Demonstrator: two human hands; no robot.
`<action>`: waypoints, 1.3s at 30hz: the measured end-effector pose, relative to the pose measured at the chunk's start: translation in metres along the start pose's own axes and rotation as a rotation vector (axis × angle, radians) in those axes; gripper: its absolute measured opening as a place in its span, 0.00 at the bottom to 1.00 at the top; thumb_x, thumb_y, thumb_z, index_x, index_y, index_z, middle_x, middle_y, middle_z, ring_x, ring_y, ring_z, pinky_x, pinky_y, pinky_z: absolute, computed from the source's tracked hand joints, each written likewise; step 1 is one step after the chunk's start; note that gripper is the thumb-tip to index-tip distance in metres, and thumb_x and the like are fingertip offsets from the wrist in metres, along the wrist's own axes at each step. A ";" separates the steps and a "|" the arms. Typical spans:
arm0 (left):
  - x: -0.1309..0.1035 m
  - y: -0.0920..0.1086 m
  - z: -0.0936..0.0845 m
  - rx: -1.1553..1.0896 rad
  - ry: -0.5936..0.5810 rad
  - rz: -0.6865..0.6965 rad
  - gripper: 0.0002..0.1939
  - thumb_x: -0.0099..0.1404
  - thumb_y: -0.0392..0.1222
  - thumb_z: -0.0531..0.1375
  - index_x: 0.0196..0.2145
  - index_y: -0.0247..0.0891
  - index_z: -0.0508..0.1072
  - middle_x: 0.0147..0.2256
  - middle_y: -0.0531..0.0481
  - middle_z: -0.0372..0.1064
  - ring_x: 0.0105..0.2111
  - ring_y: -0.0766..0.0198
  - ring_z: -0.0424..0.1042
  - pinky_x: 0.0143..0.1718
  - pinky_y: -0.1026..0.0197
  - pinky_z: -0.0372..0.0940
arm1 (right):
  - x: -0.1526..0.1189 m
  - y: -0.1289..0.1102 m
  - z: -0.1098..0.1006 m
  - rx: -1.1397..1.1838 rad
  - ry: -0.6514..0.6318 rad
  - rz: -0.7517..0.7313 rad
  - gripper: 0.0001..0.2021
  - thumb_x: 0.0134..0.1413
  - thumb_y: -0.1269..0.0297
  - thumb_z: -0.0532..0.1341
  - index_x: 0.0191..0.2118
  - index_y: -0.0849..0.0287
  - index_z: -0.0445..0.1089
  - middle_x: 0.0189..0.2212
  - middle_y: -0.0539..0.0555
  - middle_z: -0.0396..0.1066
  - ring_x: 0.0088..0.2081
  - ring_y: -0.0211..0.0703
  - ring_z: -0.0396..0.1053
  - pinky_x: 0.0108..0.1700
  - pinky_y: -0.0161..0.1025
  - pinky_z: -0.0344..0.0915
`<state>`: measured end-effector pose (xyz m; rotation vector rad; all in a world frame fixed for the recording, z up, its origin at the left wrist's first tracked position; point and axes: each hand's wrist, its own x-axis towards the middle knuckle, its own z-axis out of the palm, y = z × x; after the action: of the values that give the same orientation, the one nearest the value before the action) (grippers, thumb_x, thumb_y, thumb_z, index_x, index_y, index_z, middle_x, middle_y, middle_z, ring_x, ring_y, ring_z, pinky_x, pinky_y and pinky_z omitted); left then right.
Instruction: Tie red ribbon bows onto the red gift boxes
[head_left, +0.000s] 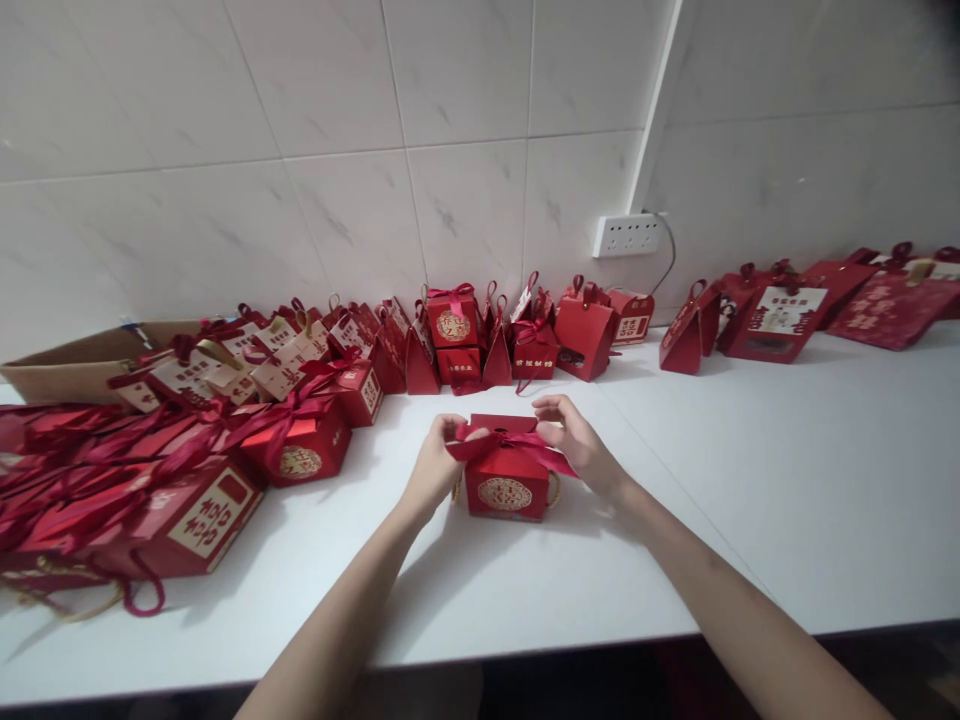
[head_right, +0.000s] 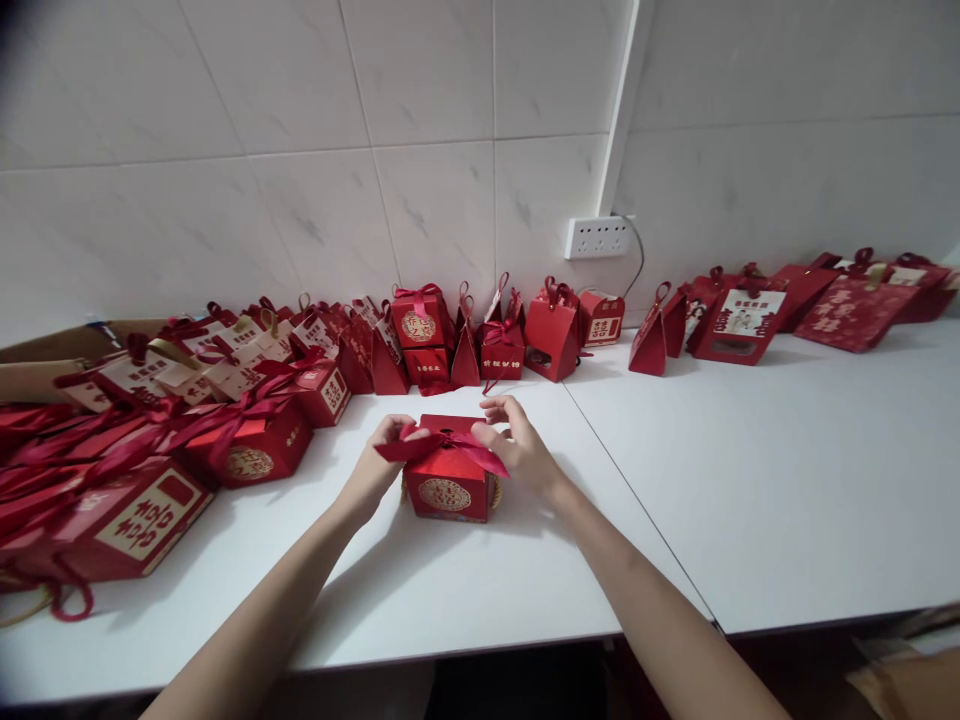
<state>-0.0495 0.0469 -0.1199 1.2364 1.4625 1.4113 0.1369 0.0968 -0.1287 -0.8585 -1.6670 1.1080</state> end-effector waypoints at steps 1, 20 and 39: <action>-0.001 0.001 0.000 -0.016 -0.032 -0.025 0.21 0.51 0.50 0.64 0.37 0.37 0.63 0.36 0.49 0.67 0.35 0.62 0.68 0.34 0.62 0.63 | -0.002 0.000 0.001 -0.029 -0.051 -0.001 0.24 0.45 0.47 0.60 0.46 0.56 0.59 0.46 0.57 0.62 0.50 0.48 0.62 0.48 0.43 0.61; 0.002 0.001 -0.018 -0.007 -0.491 0.027 0.36 0.52 0.39 0.64 0.57 0.41 0.57 0.51 0.43 0.65 0.52 0.52 0.64 0.49 0.53 0.64 | -0.008 0.003 0.003 -0.248 -0.245 -0.075 0.48 0.39 0.64 0.66 0.63 0.51 0.37 0.61 0.64 0.43 0.60 0.58 0.53 0.58 0.57 0.54; 0.010 -0.022 -0.012 0.307 -0.385 0.407 0.40 0.53 0.34 0.59 0.61 0.44 0.47 0.58 0.41 0.54 0.53 0.57 0.62 0.48 0.59 0.63 | 0.000 0.010 -0.010 -0.502 -0.209 -0.327 0.53 0.39 0.60 0.69 0.64 0.51 0.31 0.63 0.65 0.43 0.61 0.59 0.51 0.58 0.57 0.56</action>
<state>-0.0663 0.0544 -0.1389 1.9655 1.2284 1.1262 0.1469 0.1034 -0.1363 -0.7515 -2.2186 0.5739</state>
